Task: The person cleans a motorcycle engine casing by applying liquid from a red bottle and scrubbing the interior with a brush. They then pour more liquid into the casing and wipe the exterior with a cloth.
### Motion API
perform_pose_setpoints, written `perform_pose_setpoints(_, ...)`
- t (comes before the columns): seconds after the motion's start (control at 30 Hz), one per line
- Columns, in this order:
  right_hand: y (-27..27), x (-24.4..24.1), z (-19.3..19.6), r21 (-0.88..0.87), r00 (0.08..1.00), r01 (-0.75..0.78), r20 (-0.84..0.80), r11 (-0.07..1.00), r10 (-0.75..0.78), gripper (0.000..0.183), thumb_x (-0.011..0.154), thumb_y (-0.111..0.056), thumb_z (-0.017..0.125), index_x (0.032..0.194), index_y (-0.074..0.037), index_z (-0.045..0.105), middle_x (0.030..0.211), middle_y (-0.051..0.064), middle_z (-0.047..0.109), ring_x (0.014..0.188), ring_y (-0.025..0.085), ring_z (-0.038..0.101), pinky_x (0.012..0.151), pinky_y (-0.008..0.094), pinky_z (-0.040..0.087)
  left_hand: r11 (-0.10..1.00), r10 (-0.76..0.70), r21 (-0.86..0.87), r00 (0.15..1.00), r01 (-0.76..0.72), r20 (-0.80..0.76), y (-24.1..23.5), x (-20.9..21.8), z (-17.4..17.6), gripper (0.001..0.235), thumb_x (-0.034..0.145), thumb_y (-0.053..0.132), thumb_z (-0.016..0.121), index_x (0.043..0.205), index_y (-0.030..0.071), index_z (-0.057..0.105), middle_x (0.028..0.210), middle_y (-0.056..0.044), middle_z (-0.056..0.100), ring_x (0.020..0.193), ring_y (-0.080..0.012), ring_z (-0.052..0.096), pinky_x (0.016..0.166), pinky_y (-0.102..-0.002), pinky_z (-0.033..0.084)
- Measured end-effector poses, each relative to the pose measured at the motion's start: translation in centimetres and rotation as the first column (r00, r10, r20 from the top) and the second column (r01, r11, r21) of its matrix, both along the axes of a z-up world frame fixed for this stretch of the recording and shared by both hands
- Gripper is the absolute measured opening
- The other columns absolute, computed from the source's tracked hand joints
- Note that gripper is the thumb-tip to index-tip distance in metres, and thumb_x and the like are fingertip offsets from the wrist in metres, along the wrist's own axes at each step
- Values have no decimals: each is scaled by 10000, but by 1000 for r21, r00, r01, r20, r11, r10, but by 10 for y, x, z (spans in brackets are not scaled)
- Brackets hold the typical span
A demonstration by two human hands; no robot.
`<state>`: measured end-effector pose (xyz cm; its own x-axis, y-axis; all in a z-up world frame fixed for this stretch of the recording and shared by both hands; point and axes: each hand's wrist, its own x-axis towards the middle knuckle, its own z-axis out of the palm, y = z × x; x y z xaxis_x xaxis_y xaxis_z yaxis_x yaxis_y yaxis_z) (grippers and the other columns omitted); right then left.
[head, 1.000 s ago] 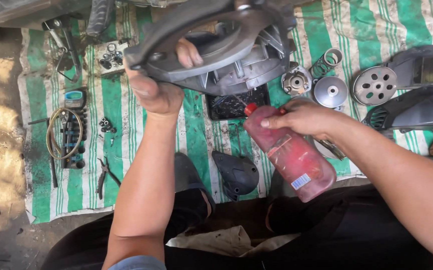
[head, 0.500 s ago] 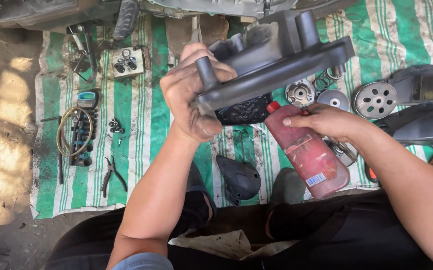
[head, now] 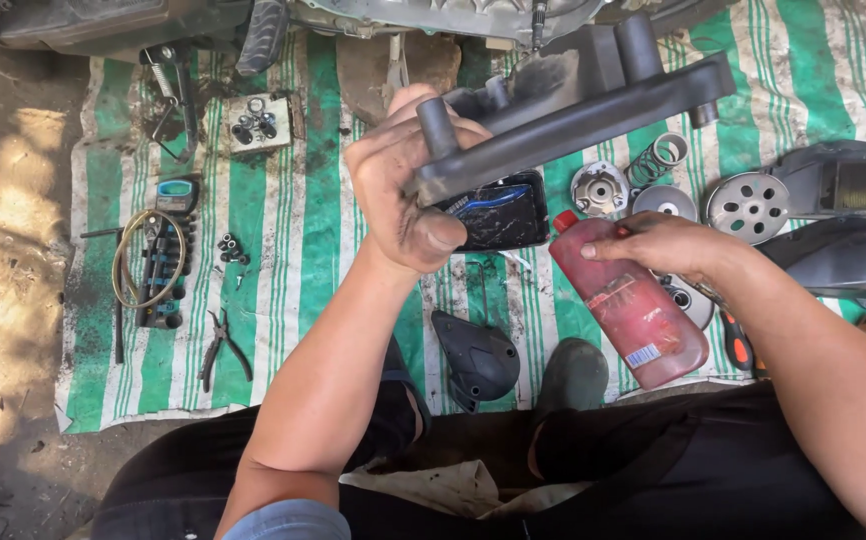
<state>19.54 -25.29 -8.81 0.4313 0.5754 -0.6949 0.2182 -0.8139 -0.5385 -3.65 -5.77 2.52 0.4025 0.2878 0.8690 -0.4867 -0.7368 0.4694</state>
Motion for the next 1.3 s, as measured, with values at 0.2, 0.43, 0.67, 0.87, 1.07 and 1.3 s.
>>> perform_pose_setpoints(0.2, -1, 1, 21, -74, 970, -180, 154, 981, 190, 756, 846, -436, 820, 1475, -25, 735, 1394, 175, 799, 1227, 338, 784, 1075, 428, 576, 901, -249, -296, 936, 318, 248, 35, 14, -52, 428, 1146, 470, 688, 1184, 144, 413, 1008, -173, 718, 901, -295, 731, 835, -463, 660)
perform_pose_setpoints(0.43, -5, 11, 5, 34, 942, -287, 190, 957, 276, 794, 749, -267, 923, 1497, -85, 728, 1348, 146, 817, 1151, 312, 789, 990, 405, 591, 681, 127, -732, 981, 22, 147, 99, -20, -20, 639, 906, 681, 739, 876, 43, 728, 746, -89, 725, 732, -244, 779, 803, -408, 672)
perform_pose_setpoints(0.67, -3, 36, -18, -41, 856, -429, 301, 903, 420, 878, 684, -286, 977, 1494, -60, 723, 1437, 175, 772, 1246, 352, 782, 1085, 416, 602, 430, 383, -902, 912, -34, 149, 111, -66, -15, 798, 769, 732, 719, 1147, 30, 687, 784, -80, 685, 754, -211, 726, 810, -360, 608)
perform_pose_setpoints(0.87, -9, 43, -26, -42, 863, -422, 288, 905, 416, 872, 659, -182, 995, 1486, -72, 739, 1463, 151, 768, 1256, 340, 783, 1098, 406, 600, 236, 536, -970, 840, -53, 84, 135, -89, -42, 961, 663, 754, 705, 1318, 51, 652, 1145, -133, 670, 1040, -298, 733, 996, -422, 587)
perform_pose_setpoints(1.07, -11, 38, -45, -61, 836, -477, 277, 877, 474, 833, 654, -212, 953, 1456, -90, 762, 1294, 108, 858, 1090, 268, 821, 990, 341, 631, 187, 539, -982, 833, 29, 127, 133, -107, -45, 1004, 675, 721, 729, 1407, 38, 663, 1200, -145, 665, 1048, -281, 689, 965, -417, 562)
perform_pose_setpoints(1.3, 0, -12, -126, 19, 590, -756, 453, 654, 669, 772, 714, -296, 919, 1443, -131, 725, 1407, 44, 792, 1161, 266, 805, 1037, 359, 624, 393, 414, -920, 890, 14, 190, 146, -139, -13, 1229, 678, 770, 747, 1640, 42, 513, 1647, -289, 613, 1462, -460, 680, 1255, -582, 530)
